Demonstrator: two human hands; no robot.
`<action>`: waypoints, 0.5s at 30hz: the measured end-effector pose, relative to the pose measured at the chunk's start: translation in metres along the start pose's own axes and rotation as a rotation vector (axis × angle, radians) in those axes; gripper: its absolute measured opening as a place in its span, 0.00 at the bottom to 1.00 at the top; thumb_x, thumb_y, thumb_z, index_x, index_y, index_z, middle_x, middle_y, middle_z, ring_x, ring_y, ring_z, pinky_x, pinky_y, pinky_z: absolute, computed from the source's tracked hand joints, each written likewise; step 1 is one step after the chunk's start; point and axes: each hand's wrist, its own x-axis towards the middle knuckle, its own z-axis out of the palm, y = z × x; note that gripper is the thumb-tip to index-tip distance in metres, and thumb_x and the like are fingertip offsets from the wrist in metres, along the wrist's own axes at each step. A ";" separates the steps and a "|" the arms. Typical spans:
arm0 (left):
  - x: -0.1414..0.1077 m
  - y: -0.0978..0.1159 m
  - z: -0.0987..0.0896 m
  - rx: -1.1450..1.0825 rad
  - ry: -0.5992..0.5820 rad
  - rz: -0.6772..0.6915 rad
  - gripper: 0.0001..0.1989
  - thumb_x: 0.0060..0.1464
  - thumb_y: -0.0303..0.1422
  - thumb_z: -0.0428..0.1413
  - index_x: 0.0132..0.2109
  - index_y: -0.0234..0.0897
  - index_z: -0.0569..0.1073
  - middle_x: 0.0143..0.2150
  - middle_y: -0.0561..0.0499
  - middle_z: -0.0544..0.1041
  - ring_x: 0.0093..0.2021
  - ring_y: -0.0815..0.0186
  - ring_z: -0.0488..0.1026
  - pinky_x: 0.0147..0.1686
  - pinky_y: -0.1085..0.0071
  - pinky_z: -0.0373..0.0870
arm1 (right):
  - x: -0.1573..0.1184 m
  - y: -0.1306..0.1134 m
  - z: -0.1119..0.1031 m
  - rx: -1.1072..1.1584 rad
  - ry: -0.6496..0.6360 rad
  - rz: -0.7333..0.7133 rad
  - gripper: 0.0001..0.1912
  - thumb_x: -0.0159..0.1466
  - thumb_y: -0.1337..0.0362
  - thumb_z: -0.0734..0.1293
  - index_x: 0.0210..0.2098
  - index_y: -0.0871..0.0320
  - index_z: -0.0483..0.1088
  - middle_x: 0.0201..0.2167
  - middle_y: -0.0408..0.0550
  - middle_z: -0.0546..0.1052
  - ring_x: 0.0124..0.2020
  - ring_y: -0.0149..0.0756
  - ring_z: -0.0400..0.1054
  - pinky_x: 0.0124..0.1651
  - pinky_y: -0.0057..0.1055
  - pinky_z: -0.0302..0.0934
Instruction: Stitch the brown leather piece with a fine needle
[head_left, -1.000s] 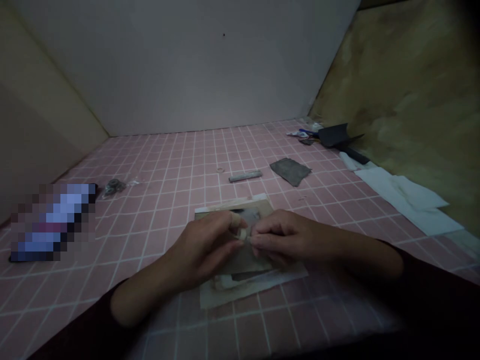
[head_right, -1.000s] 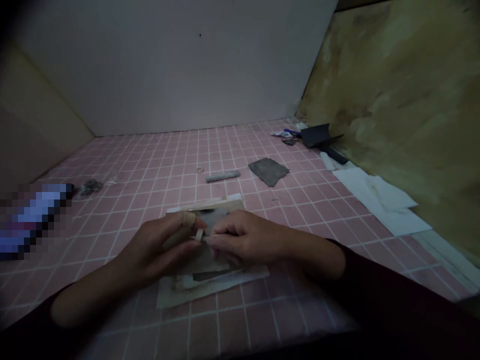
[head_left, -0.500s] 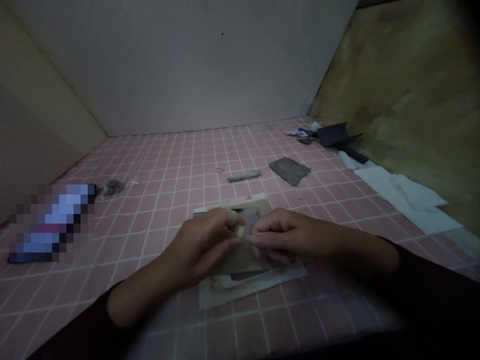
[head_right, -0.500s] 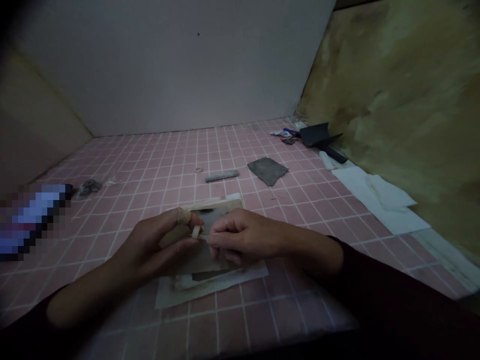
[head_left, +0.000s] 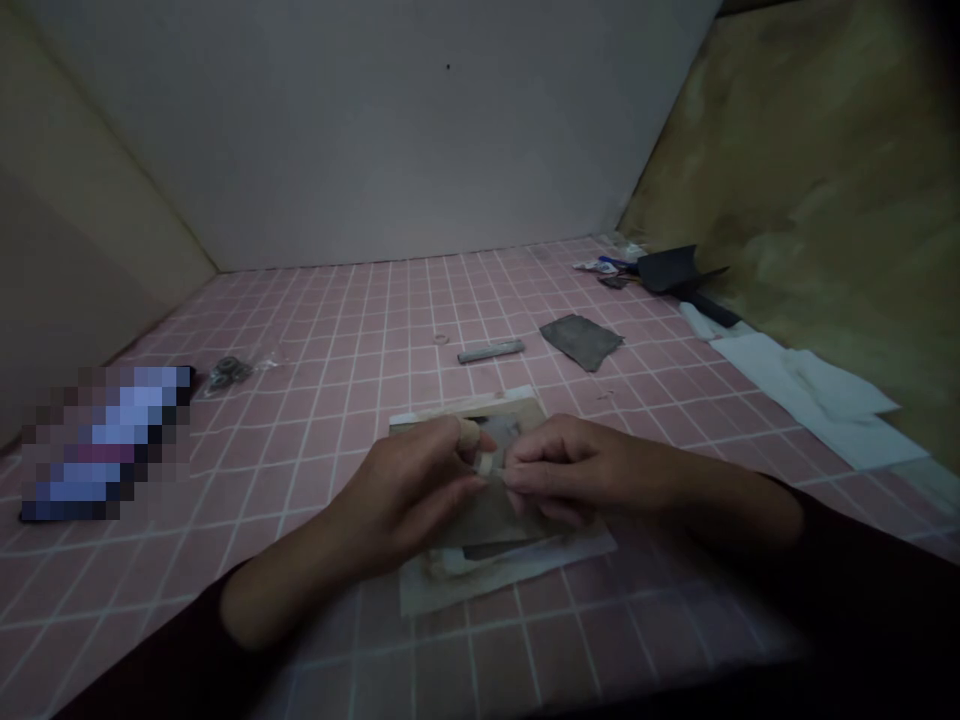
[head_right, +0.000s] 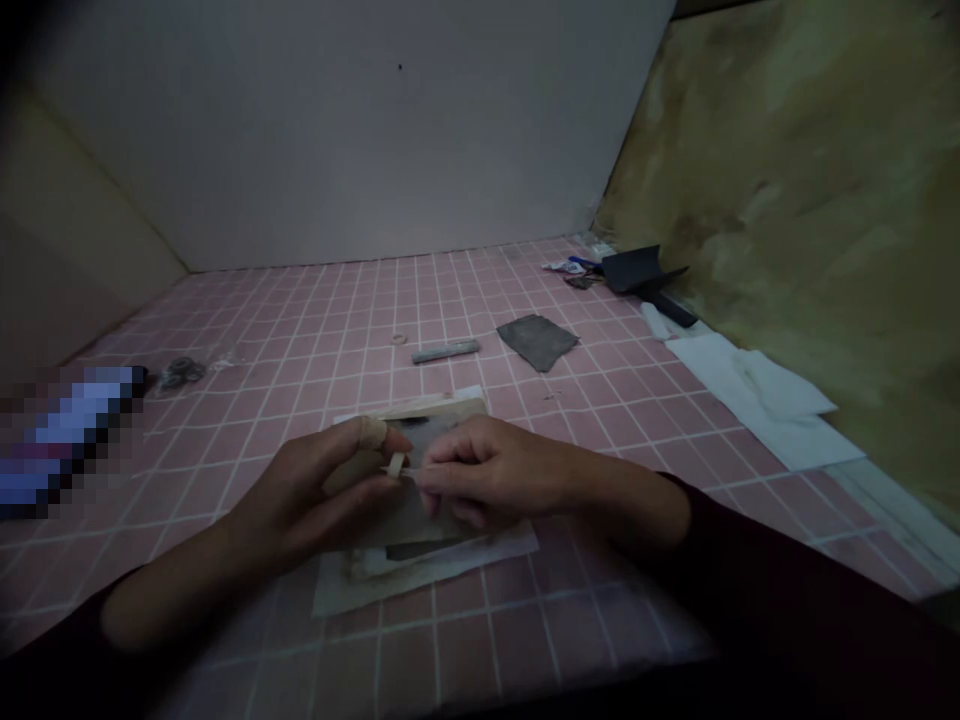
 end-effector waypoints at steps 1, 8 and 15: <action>0.000 0.001 0.000 -0.033 -0.003 -0.021 0.06 0.60 0.31 0.52 0.44 0.36 0.67 0.37 0.52 0.72 0.36 0.69 0.69 0.36 0.74 0.64 | 0.000 0.000 0.002 -0.084 0.047 -0.038 0.17 0.68 0.58 0.56 0.28 0.60 0.65 0.16 0.37 0.62 0.18 0.25 0.56 0.23 0.24 0.50; 0.002 -0.001 0.003 -0.152 0.009 -0.137 0.07 0.61 0.35 0.51 0.38 0.35 0.67 0.31 0.53 0.71 0.31 0.70 0.67 0.31 0.75 0.63 | 0.001 0.005 0.013 -0.632 0.361 -0.195 0.12 0.66 0.65 0.58 0.26 0.59 0.62 0.22 0.40 0.64 0.23 0.26 0.57 0.29 0.27 0.48; 0.000 -0.001 0.004 -0.012 0.003 -0.018 0.07 0.60 0.31 0.52 0.45 0.35 0.67 0.37 0.52 0.72 0.36 0.69 0.69 0.36 0.74 0.63 | -0.002 -0.003 0.003 -0.077 0.038 -0.026 0.15 0.68 0.62 0.56 0.27 0.60 0.65 0.15 0.37 0.62 0.18 0.26 0.58 0.23 0.24 0.52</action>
